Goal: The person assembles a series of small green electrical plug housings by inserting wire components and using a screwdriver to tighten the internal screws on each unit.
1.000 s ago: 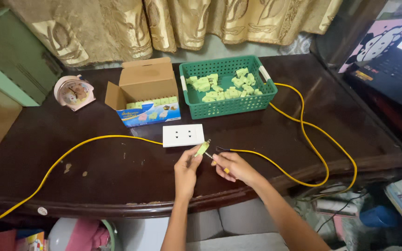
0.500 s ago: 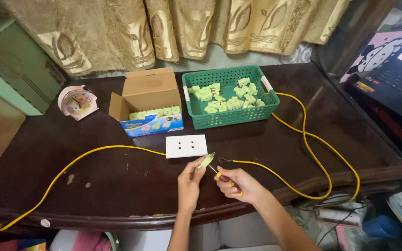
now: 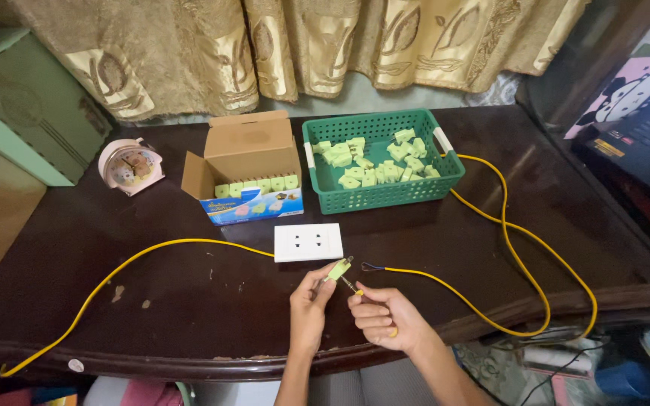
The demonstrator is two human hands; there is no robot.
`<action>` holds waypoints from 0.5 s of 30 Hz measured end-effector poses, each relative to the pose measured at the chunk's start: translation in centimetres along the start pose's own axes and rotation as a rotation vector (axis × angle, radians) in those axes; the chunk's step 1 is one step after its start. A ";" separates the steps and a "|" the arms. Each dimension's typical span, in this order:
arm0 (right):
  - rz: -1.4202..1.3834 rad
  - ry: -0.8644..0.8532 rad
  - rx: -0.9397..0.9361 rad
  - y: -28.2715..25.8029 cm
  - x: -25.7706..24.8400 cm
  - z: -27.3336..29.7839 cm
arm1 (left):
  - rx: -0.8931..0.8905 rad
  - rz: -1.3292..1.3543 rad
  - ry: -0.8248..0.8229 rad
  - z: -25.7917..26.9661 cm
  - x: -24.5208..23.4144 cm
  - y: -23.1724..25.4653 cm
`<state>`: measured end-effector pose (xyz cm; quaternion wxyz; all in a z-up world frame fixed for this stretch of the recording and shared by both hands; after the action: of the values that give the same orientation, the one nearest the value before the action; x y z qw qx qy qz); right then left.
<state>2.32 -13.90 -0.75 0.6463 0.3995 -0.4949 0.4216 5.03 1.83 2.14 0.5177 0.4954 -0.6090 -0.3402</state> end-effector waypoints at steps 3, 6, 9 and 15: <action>-0.049 -0.020 -0.029 0.8 0.1 0.1 | 0.000 0.024 -0.009 0.1 -0.1 -0.6; -0.267 -0.278 -0.005 2.4 0.5 0.1 | 0.003 0.035 -0.059 0.2 0.3 0.0; -0.329 -0.346 -0.015 3.6 1.4 -0.6 | -0.051 0.082 -0.002 0.4 -0.2 -1.4; 0.015 0.034 -0.166 1.9 1.2 -1.3 | 0.004 0.089 0.068 0.4 -0.5 -2.1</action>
<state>1.09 -11.90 0.41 0.6823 0.3336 -0.5201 0.3907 5.19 1.72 -0.08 0.5519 0.4800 -0.6130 -0.2986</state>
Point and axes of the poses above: each hand's wrist, its own z-axis away from the middle knuckle, its own x-axis out of the palm, y = z × x, the point moved 6 cm from there along -z, towards the middle knuckle, and after that the axes turned 9 degrees about x, right-handed, at the moved point
